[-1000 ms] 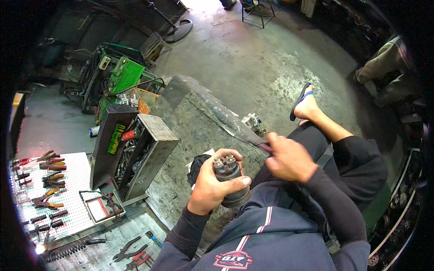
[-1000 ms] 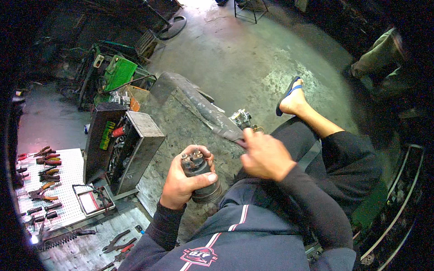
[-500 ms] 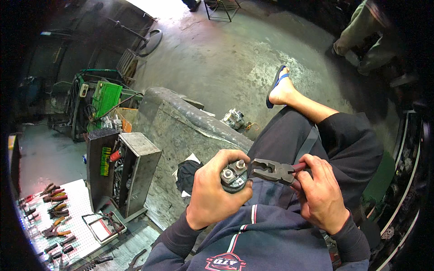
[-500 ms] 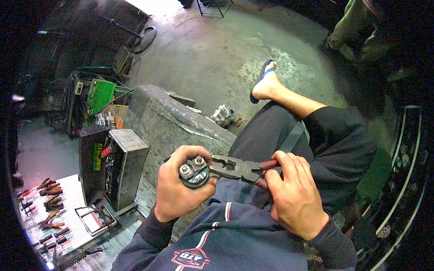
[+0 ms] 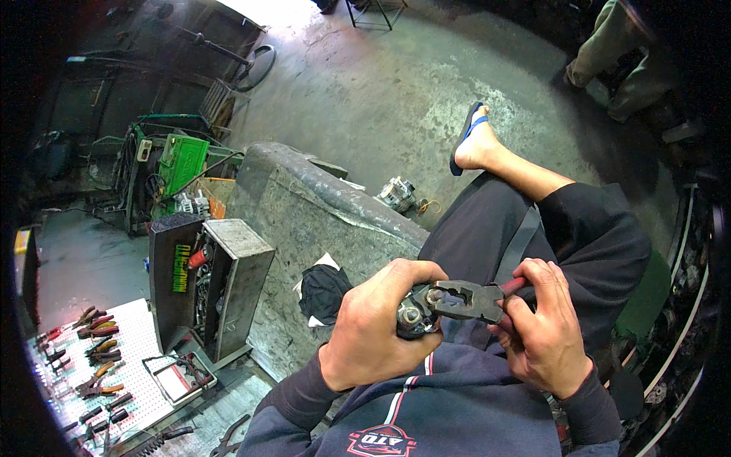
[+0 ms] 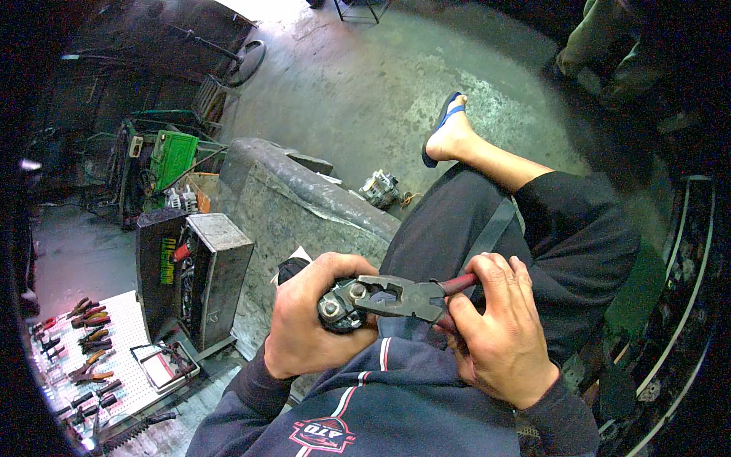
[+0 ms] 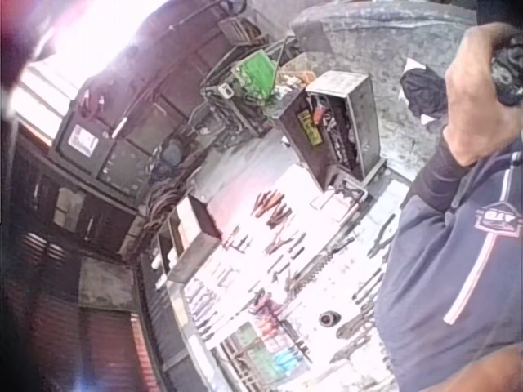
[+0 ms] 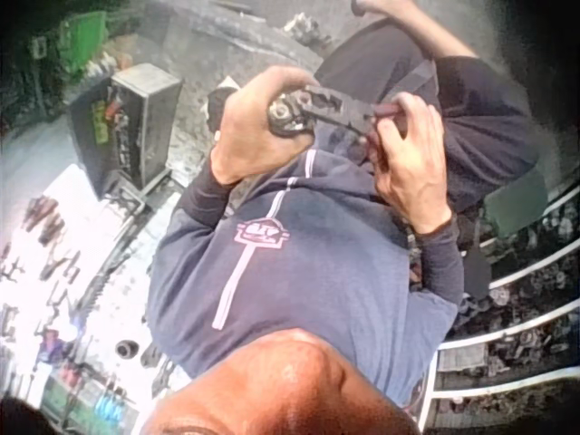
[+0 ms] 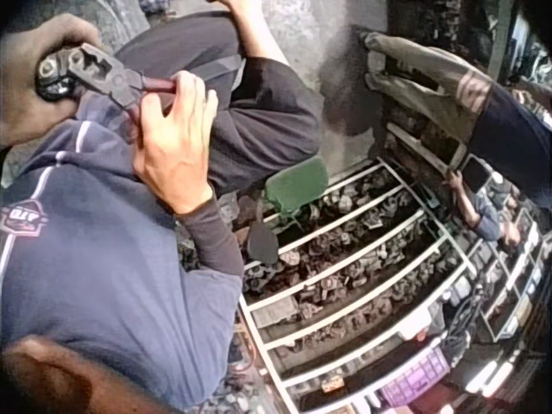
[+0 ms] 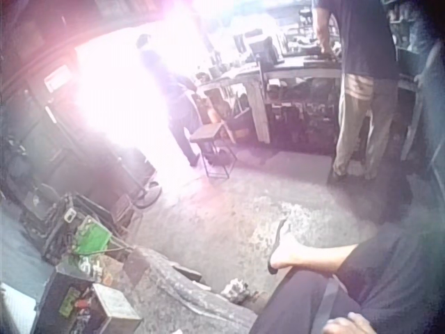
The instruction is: The person sits with a small mechanical component on their lap and uses pliers to adjust or remove parts from the component. They rotate the object and repeatedly apply the pliers to different areas while seated.
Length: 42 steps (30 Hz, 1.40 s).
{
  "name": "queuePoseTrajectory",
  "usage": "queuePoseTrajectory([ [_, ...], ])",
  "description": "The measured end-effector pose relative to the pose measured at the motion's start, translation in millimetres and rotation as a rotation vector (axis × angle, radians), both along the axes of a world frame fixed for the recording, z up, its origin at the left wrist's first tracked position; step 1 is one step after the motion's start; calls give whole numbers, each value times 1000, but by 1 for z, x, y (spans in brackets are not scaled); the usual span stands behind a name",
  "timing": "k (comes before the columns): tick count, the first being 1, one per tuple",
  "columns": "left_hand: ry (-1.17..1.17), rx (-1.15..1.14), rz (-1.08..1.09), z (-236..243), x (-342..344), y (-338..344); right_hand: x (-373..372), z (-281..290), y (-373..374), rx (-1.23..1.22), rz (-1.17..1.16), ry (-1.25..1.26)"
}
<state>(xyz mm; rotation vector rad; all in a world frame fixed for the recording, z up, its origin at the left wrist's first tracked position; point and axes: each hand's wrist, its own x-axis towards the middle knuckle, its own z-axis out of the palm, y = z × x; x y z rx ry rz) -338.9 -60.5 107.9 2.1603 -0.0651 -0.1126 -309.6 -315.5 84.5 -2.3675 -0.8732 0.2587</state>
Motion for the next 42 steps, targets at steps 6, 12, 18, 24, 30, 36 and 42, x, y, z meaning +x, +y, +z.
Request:
queuePoseTrajectory([
  [6,32,18,-110,0,3,3,-5,-9,-10,40,50,46],
  [12,130,-114,-271,-3,9,11,-5,-20,-21,113,105,63],
  [18,651,-424,-625,-6,31,28,3,-35,-30,240,256,135],
  [24,767,-525,-492,-15,30,26,-1,-38,-25,269,187,301],
  [30,542,-305,-323,-9,26,16,-25,-23,-30,125,-23,262],
  [36,420,-112,-253,-4,26,-1,-33,-16,-26,117,-92,244],
  [42,377,-8,-231,0,23,-9,-36,-16,-24,129,-101,231],
])
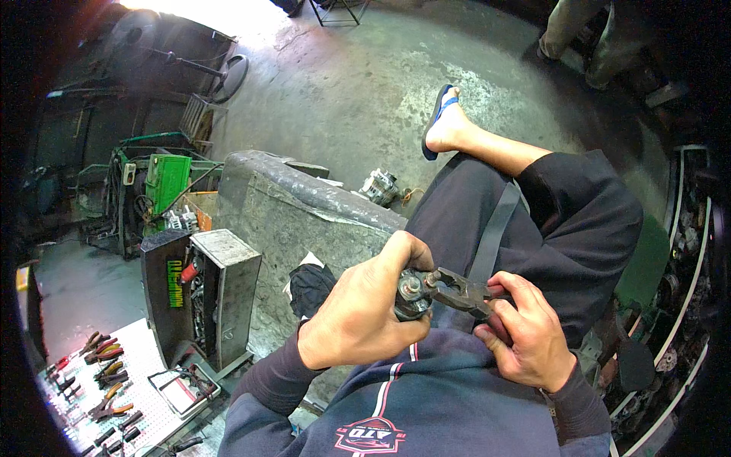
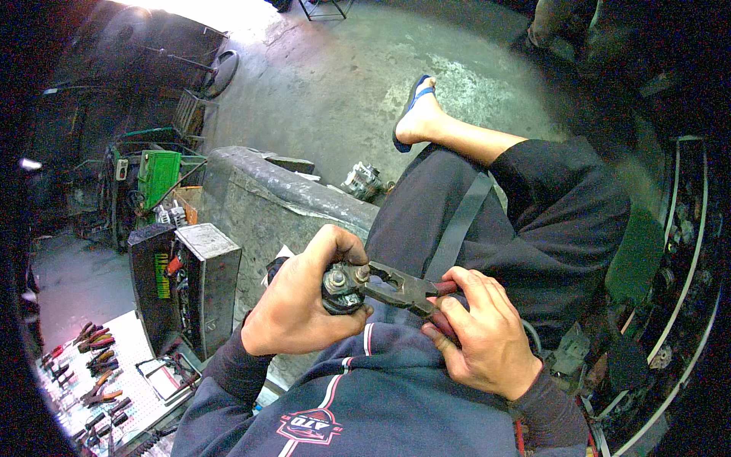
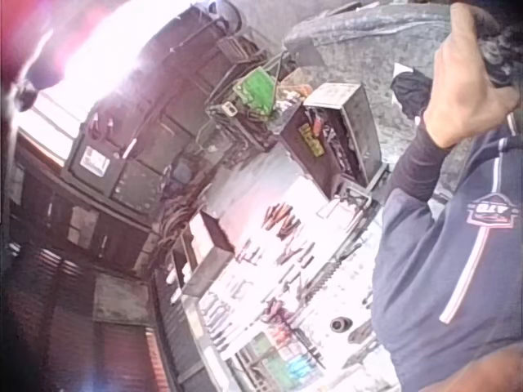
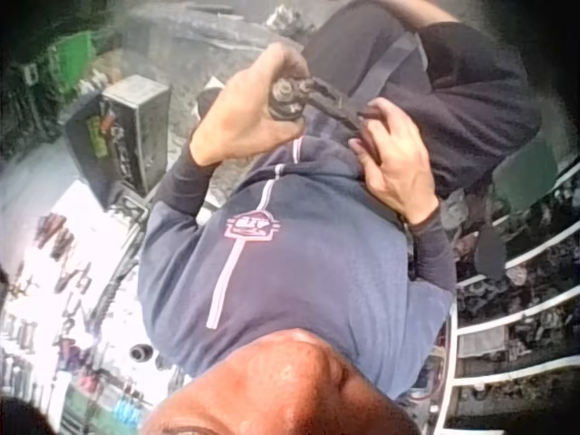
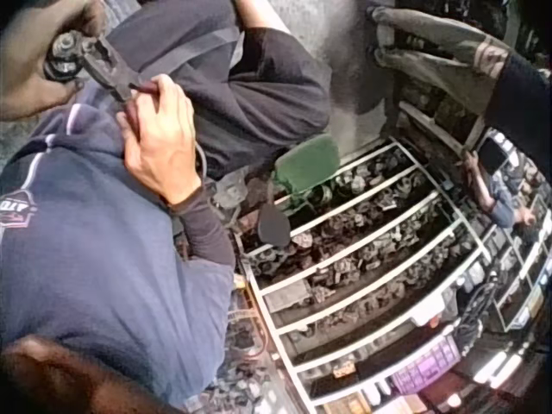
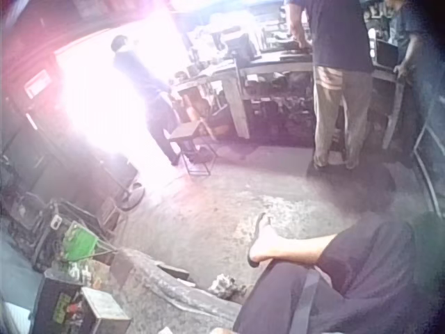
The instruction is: The person sits with a small mechanical component on their lap and uses pliers to adjust or remove parts from the component. They rotate the object and repeatedly apply the pliers to different areas while seated.
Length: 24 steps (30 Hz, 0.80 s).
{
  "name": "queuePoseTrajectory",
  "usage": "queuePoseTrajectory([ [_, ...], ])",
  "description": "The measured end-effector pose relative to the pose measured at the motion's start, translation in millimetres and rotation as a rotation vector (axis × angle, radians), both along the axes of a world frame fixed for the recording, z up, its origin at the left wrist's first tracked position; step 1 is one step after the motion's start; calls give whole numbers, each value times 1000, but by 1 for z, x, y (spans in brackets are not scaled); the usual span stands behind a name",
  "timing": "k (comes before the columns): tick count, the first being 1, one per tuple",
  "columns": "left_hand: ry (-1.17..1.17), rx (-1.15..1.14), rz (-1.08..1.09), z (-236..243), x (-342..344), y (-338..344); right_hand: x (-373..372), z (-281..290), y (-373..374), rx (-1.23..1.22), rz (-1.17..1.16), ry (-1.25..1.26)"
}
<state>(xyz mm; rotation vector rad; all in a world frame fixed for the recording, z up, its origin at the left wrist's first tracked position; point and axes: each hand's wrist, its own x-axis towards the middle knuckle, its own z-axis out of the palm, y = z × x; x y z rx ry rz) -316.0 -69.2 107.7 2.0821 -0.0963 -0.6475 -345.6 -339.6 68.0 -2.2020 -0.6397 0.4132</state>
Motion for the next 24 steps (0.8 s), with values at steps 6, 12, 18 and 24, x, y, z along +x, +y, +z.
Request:
queuePoseTrajectory([
  [6,4,41,-45,2,-1,-2,-1,-4,-1,-10,2,-44],
  [12,72,-94,-159,-2,7,3,-2,-25,-9,79,31,-57],
  [18,461,-250,-318,-4,30,15,9,-33,-15,186,135,-55],
  [24,391,-411,-189,-20,21,19,7,-40,-13,207,99,-101],
])
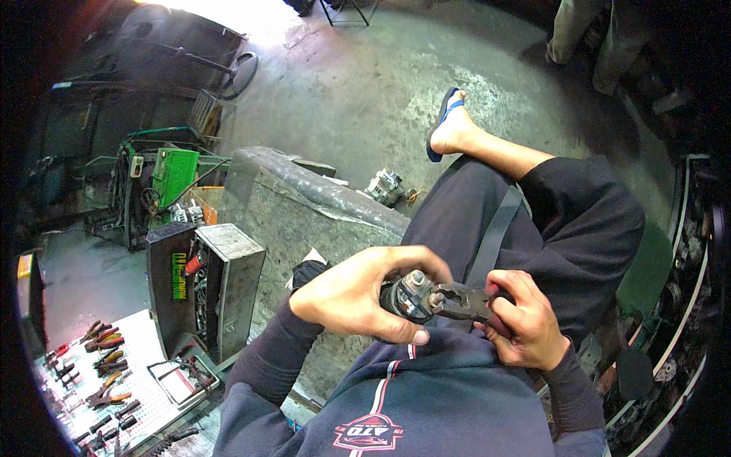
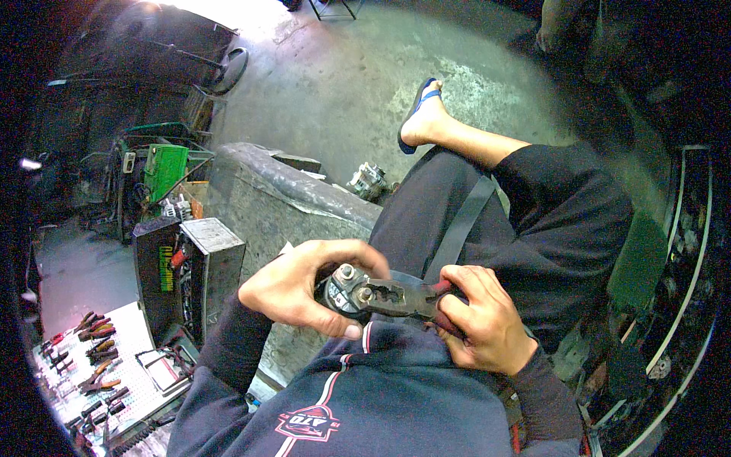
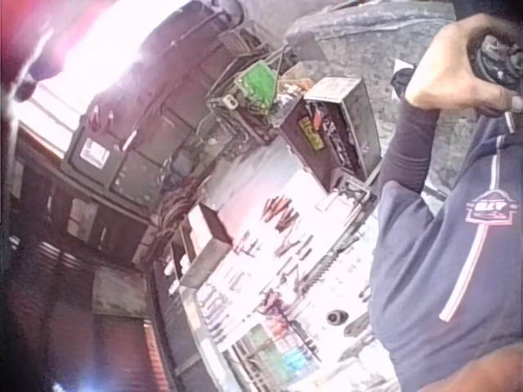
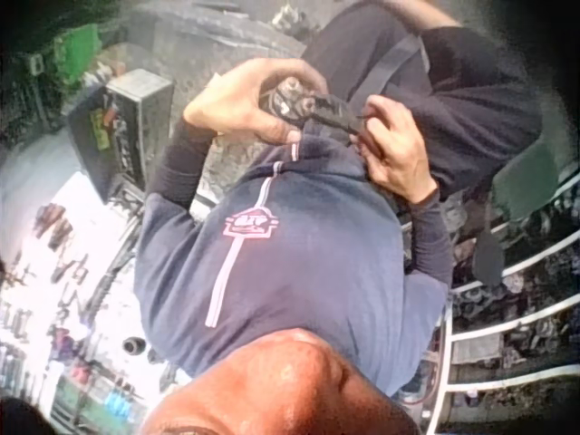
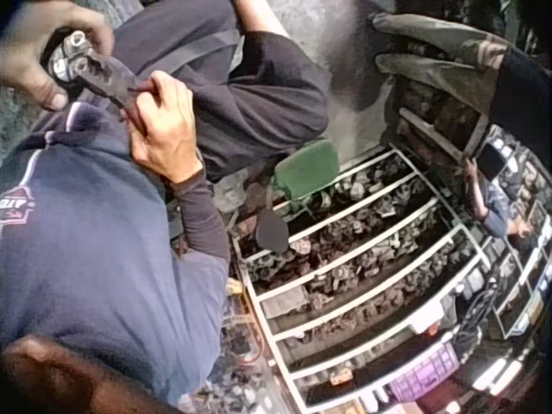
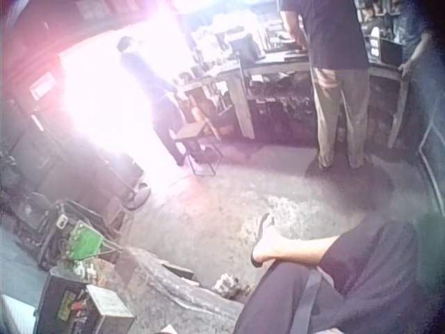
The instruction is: The person sits with a small mechanical component on their lap and uses pliers to adjust or remove parts from the component. They rotate the object and repeatedly apply the pliers to different areas while seated.
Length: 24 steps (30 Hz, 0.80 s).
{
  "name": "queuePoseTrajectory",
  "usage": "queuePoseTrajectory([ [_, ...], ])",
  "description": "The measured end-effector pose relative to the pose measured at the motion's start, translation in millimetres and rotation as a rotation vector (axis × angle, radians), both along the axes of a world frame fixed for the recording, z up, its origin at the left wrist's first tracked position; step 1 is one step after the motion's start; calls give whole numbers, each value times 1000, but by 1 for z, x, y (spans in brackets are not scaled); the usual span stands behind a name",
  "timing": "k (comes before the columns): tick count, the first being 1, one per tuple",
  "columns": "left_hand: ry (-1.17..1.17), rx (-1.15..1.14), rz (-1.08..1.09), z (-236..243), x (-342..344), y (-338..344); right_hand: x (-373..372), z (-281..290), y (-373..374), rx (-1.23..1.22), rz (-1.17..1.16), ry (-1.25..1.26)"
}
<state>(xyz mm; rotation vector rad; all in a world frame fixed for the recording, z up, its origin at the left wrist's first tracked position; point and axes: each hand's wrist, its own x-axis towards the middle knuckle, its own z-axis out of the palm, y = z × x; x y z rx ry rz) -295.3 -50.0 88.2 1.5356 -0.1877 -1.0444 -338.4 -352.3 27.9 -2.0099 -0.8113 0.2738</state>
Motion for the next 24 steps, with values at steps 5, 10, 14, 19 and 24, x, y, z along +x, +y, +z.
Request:
queuePoseTrajectory([
  [5,22,-46,170,-21,-18,-3,2,-4,-4,-72,-23,-75],
  [10,-81,1,160,-34,-21,-11,2,1,-7,-128,-59,-115],
  [14,-425,214,319,-31,-15,-20,-1,16,-5,-191,-167,-100],
  [19,-1371,511,331,-8,19,-5,-9,51,-25,158,-167,674],
  [24,-1924,601,291,23,33,4,-4,61,-14,600,111,1336],
])
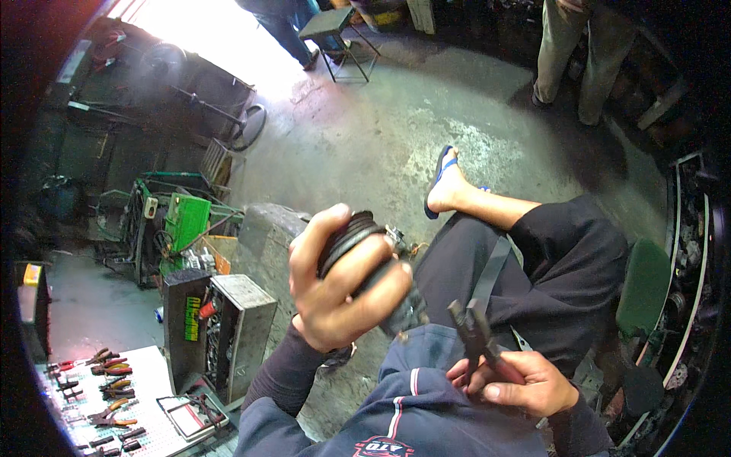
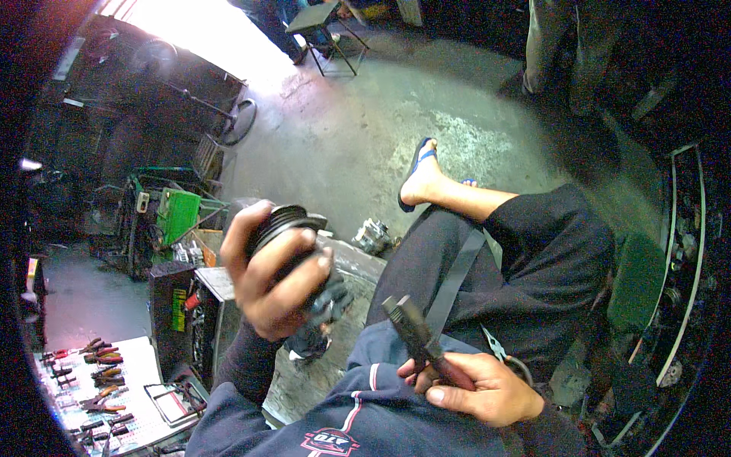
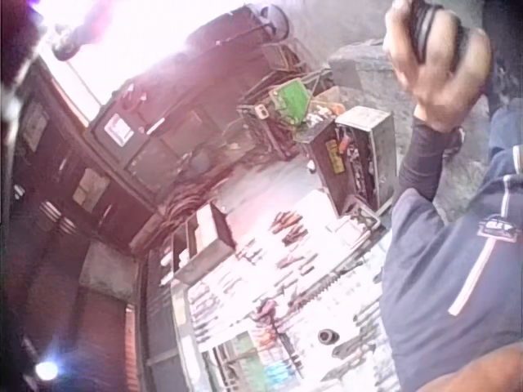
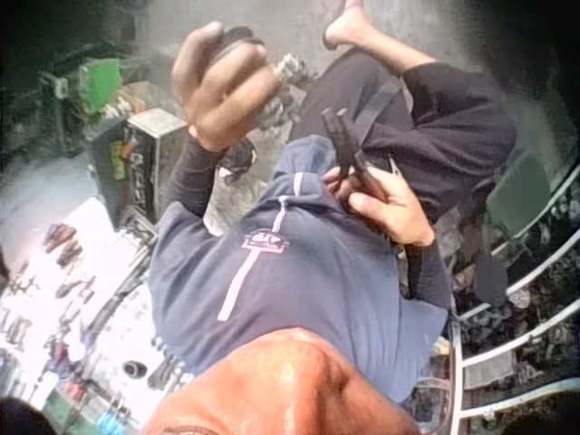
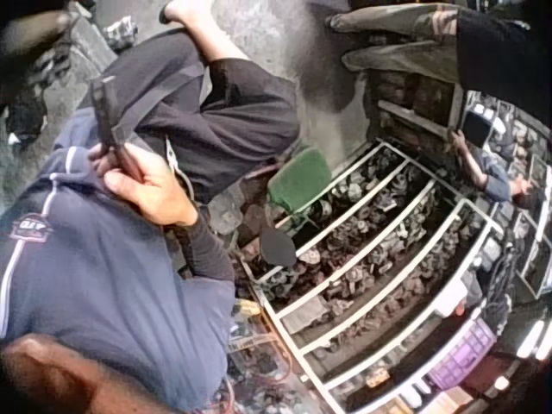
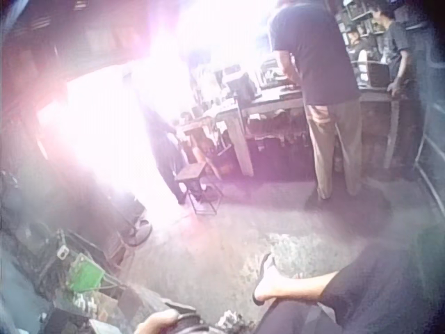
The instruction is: The person sits with a small mechanical component on their lap and uses pliers to adjust or remove parts from the component. They rotate the object and repeatedly apply the pliers to different areas while seated.
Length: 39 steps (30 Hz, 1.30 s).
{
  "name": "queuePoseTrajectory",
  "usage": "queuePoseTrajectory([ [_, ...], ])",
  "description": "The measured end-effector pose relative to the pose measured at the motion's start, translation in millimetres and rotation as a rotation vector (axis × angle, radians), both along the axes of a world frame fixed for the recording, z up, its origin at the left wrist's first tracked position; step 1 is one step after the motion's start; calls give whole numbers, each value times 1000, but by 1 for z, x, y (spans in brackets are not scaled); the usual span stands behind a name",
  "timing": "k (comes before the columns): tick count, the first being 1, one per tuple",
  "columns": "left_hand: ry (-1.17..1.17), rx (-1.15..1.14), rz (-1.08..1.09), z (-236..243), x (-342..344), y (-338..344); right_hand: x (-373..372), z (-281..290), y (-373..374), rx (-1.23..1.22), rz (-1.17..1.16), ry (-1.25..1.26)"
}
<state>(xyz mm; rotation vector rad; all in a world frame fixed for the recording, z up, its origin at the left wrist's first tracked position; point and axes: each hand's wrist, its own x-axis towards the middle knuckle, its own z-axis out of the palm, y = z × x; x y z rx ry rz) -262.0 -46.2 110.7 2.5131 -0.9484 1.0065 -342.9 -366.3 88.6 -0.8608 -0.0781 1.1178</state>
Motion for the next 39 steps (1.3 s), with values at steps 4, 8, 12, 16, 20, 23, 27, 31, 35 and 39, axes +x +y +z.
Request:
queuePoseTrajectory([
  [4,-212,184,-22,28,22,8,4,-11,15,55,4,5],
  [8,-313,213,-100,37,25,6,2,-10,38,47,-219,-170],
  [12,-293,229,-74,29,14,3,18,1,71,-53,-418,-271],
  [16,-275,167,-52,21,5,-4,21,11,84,-38,-471,-204],
  [20,-236,179,-39,21,0,-5,19,9,86,-58,-486,-175],
  [23,-237,172,-41,18,0,-6,17,10,90,-93,-515,-144],
  [27,-213,148,-21,15,1,-4,16,10,78,-130,-438,-203],
  [31,-256,39,-5,13,14,-5,7,-5,38,30,-210,-80],
  [35,-278,-12,16,19,20,-7,10,-10,23,134,-5,-175],
  [39,-305,-11,3,27,23,-11,14,3,19,75,34,-128],
])
